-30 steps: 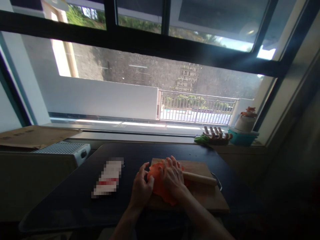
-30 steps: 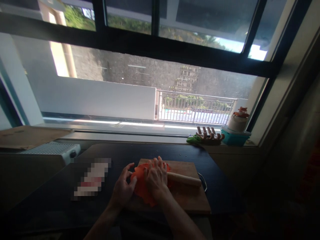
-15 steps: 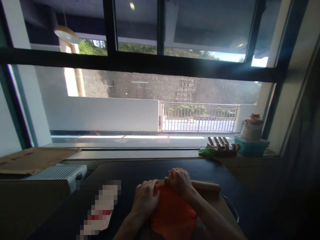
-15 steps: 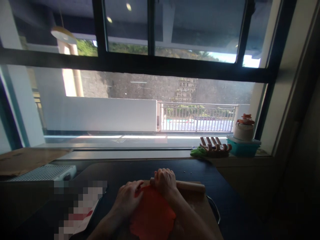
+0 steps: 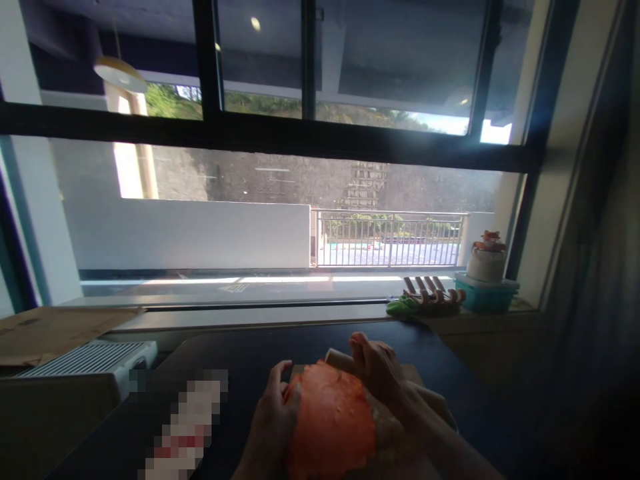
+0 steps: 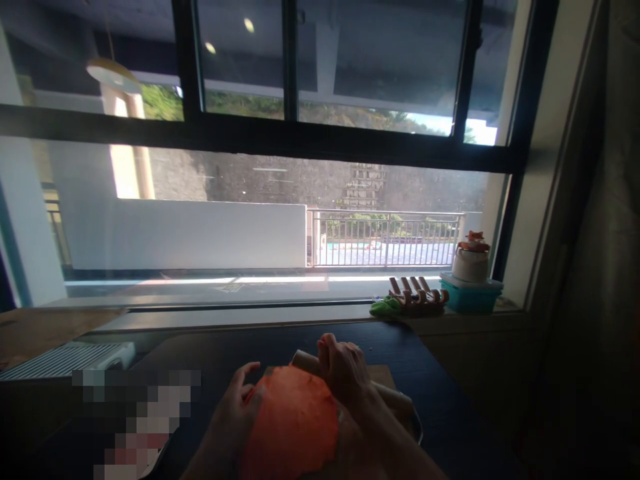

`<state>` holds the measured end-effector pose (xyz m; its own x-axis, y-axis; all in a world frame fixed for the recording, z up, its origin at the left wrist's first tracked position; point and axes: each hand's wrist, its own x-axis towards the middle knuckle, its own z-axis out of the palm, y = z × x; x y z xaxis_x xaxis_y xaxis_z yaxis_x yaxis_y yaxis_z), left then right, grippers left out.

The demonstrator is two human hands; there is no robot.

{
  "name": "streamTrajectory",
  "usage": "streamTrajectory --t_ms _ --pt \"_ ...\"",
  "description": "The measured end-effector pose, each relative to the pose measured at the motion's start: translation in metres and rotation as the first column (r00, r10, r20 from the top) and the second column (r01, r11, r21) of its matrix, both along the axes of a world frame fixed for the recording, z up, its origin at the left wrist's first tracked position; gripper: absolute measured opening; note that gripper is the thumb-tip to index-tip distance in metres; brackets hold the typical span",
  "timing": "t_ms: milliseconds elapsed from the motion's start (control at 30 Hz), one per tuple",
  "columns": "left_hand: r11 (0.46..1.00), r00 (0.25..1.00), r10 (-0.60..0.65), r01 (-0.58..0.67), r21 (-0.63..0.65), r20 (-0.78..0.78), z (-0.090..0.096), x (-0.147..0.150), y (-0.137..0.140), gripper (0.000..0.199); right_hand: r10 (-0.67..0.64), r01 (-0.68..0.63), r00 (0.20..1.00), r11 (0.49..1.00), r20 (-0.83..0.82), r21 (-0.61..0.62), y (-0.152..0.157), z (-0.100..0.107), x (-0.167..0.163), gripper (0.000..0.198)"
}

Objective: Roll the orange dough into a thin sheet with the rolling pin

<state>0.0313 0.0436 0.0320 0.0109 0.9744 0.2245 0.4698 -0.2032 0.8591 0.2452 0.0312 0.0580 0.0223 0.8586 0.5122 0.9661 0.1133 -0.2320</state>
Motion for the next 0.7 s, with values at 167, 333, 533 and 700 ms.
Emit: streamTrajectory --t_ms 167,333,533,700 --pt "0.985 0.993 0.114 -0.109 0.130 -0.028 -0.032 -0.011 -0.017 0.058 0.111 -0.106 0.994 0.986 0.026 -0.129 -0.013 -0.019 -0.038 0.028" --pt "0.990 0.996 0.086 -0.090 0.108 0.038 -0.035 -0.013 -0.019 0.061 -0.010 -0.007 0.998 0.962 -0.063 -0.275 0.023 -0.008 -0.054 0.038" --pt "0.997 0.992 0.012 -0.021 0.068 0.128 -0.038 -0.015 -0.020 0.057 -0.107 0.075 0.992 0.929 -0.070 -0.364 0.031 -0.003 -0.055 0.041" --pt "0.985 0.989 0.049 -0.071 0.155 0.139 -0.043 -0.012 -0.019 0.053 -0.026 0.020 0.999 0.977 -0.022 -0.211 -0.020 -0.028 -0.075 0.044"
